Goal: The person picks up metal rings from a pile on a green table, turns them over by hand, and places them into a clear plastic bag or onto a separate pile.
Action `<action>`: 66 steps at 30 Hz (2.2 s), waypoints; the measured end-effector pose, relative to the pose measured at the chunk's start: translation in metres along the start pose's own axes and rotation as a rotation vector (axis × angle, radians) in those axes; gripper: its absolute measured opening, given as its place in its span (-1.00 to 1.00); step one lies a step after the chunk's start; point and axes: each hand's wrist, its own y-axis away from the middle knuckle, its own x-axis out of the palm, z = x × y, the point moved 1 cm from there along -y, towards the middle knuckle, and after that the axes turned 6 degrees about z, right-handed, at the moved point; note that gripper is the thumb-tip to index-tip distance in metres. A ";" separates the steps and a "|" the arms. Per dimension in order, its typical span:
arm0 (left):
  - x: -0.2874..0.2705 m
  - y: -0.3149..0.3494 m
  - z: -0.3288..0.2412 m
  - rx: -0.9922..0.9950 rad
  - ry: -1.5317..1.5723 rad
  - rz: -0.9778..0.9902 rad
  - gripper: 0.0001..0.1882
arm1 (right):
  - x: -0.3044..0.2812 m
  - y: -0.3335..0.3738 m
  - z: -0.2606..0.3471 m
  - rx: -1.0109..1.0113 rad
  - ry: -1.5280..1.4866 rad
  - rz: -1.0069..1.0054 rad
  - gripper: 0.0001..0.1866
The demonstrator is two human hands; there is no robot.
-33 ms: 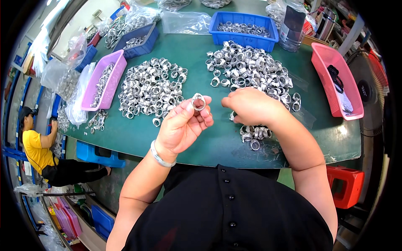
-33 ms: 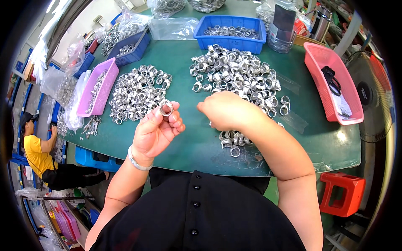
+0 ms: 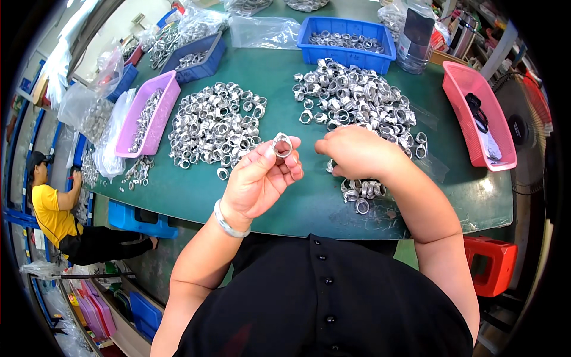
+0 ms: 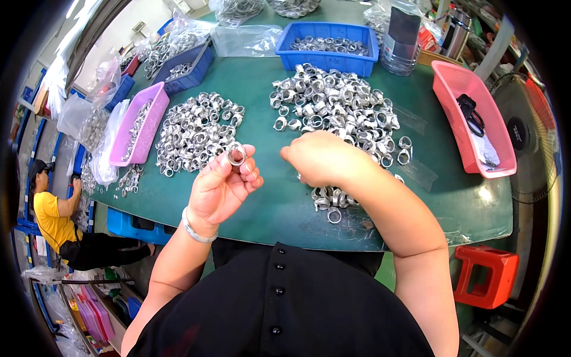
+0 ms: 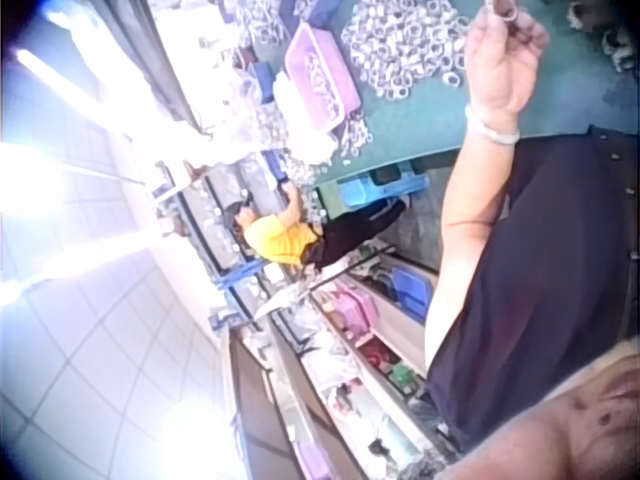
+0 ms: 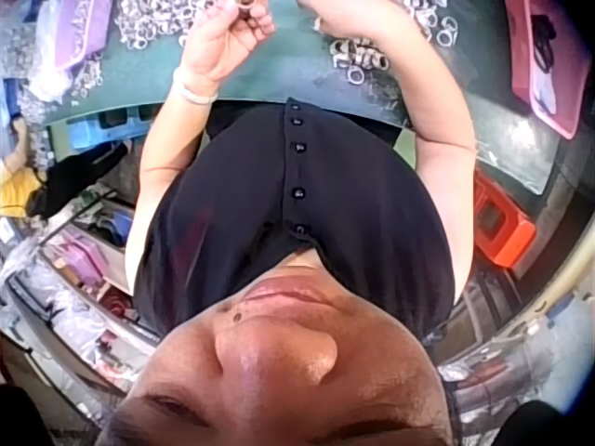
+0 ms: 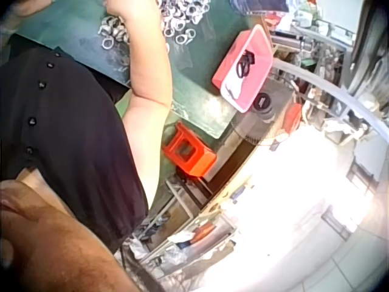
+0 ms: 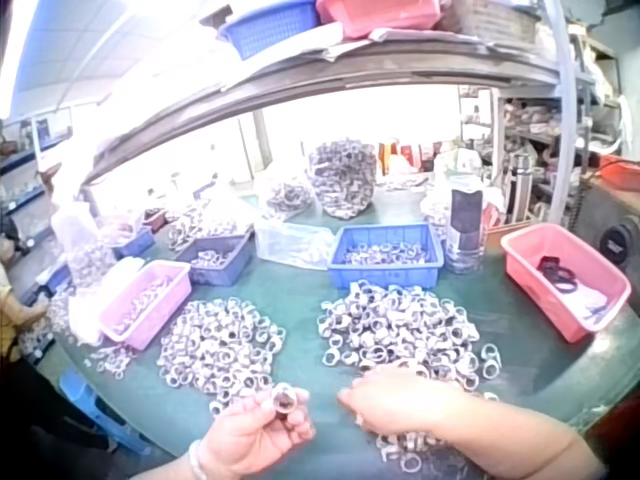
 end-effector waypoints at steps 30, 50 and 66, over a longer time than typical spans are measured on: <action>-0.005 0.003 0.001 0.017 -0.098 -0.029 -0.66 | 0.008 -0.009 -0.002 0.023 0.084 0.062 -0.80; -0.067 0.007 -0.065 0.090 -1.972 -0.953 -0.70 | 0.015 -0.011 -0.011 -0.199 -0.002 -0.234 -0.82; 0.011 -0.005 -0.010 -0.031 -0.943 -0.266 -0.65 | -0.010 -0.005 0.011 -0.402 -0.631 -0.605 -0.59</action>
